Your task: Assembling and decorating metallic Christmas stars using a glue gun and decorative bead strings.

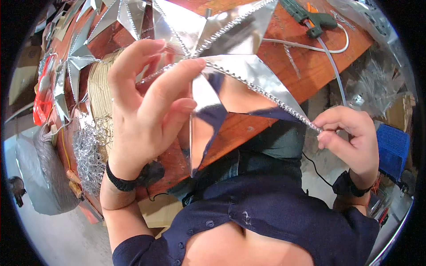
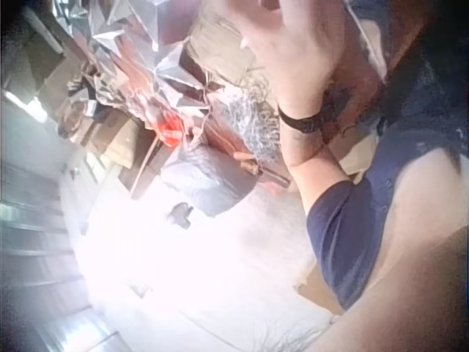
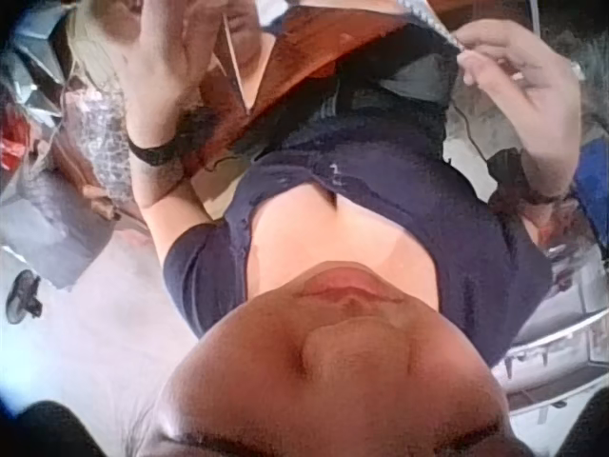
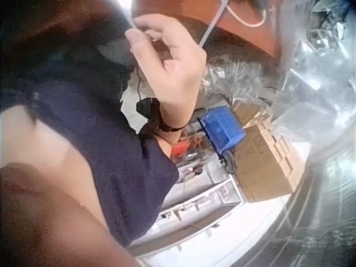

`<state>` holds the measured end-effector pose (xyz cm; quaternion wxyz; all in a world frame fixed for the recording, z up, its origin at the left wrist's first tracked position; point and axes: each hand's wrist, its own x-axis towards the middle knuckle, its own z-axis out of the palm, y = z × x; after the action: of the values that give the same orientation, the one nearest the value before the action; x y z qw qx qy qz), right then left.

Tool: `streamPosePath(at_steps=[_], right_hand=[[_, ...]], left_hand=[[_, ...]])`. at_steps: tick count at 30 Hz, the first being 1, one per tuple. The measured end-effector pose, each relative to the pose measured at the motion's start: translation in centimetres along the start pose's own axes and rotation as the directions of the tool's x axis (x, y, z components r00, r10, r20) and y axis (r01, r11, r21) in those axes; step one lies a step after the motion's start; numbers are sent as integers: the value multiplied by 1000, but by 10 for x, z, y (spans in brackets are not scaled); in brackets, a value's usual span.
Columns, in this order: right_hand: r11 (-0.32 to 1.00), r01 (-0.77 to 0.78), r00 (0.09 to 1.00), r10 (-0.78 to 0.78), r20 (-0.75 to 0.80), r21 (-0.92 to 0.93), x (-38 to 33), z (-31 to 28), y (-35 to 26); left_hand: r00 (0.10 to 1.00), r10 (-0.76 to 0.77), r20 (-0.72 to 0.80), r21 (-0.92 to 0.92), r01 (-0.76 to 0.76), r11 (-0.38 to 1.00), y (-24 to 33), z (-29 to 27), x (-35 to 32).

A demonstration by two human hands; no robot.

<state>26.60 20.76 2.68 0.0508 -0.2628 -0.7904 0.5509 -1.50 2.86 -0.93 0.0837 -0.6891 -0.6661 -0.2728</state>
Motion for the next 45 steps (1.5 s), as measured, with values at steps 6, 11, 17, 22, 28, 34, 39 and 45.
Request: streamPosePath(at_steps=[6, 11, 17, 22, 28, 34, 39, 45], right_hand=[[998, -56, 998, 55, 15, 39, 0, -2, 9], [997, -34, 999, 33, 24, 63, 2, -2, 16], [991, -78, 996, 74, 40, 105, 4, -2, 20], [984, -60, 997, 49, 66, 169, 5, 0, 24], [980, -83, 996, 77, 40, 179, 5, 4, 24], [954, -139, 989, 119, 88, 266, 9, 8, 28], [931, -110, 992, 81, 97, 349, 13, 19, 40], [938, -42, 995, 7, 102, 343, 16, 22, 41]], left_hand=[[998, 60, 2, 80, -60, 995, -5, 2, 0], [997, -61, -41, -65, 58, 996, 2, 4, -2], [998, -9, -57, 6, 9, 1000, 0, 4, -1], [998, 0, -62, 12, 1, 1000, -1, 5, -1], [999, -15, -37, 52, 17, 998, 0, 2, -2], [996, -72, 49, 110, 67, 992, 3, -2, -2], [998, -46, 49, 123, 39, 992, 2, -1, -2], [998, -54, 32, 91, 51, 995, 4, 1, -3]])
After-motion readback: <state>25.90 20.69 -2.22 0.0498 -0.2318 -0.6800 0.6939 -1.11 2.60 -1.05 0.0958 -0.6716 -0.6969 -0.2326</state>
